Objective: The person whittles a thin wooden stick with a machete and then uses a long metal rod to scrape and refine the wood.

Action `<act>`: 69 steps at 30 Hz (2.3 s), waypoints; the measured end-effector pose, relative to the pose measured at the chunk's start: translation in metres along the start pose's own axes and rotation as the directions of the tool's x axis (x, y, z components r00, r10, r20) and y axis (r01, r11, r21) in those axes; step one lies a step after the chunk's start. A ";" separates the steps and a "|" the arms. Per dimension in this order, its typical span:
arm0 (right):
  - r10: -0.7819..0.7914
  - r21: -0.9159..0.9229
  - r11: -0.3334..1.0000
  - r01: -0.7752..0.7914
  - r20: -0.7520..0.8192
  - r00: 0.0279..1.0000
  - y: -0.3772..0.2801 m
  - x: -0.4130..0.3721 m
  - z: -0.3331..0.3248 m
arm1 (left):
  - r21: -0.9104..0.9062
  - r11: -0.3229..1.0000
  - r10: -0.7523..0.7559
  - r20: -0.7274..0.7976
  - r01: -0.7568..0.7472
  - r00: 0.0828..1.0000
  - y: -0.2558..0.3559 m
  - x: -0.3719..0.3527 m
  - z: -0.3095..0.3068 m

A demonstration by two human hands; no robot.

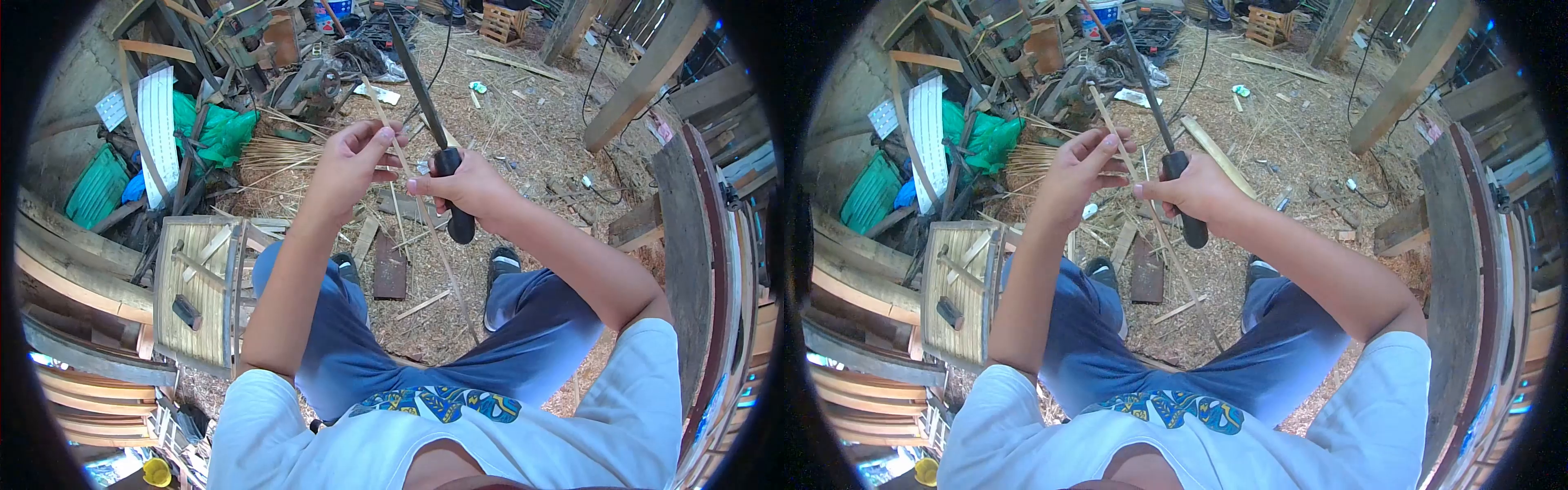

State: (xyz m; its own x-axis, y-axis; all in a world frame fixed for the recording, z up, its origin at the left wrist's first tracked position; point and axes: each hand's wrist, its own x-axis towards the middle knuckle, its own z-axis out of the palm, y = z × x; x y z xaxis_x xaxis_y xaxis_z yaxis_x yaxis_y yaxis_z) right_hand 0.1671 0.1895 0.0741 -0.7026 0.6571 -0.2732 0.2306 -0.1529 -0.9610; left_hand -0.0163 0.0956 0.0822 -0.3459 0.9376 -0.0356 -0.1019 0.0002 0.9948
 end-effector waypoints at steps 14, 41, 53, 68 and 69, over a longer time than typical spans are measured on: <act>-0.128 -0.353 0.932 0.081 -0.112 0.985 -0.017 0.001 -0.026 | -0.146 0.955 0.238 -0.136 -0.257 0.962 -0.012 0.005 0.011; -0.759 -0.933 0.294 0.206 -0.096 0.644 -0.072 -0.108 -0.009 | -0.236 0.694 0.618 -0.290 -0.681 0.730 0.008 -0.024 0.005; -0.752 -0.955 0.211 0.210 -0.021 0.659 -0.055 -0.009 -0.036 | -0.242 0.948 0.190 -0.102 -0.209 0.977 -0.007 -0.002 0.036; -0.748 -0.934 0.209 0.289 0.038 0.663 -0.016 0.027 -0.059 | -0.182 0.981 0.061 -0.036 -0.067 0.997 -0.021 -0.004 0.039; -0.756 -0.935 0.194 0.298 0.051 0.653 -0.013 0.029 -0.060 | -0.154 0.986 0.060 -0.041 -0.066 0.997 -0.023 -0.004 0.039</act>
State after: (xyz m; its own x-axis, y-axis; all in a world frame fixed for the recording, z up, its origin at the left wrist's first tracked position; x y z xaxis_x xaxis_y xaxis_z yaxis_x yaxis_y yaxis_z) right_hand 0.1841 0.2553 0.0816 -0.6673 0.5067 0.5459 0.4649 0.8560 -0.2264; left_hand 0.0239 0.1056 0.0628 -0.3897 0.9207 0.0204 -0.2213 -0.1152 0.9684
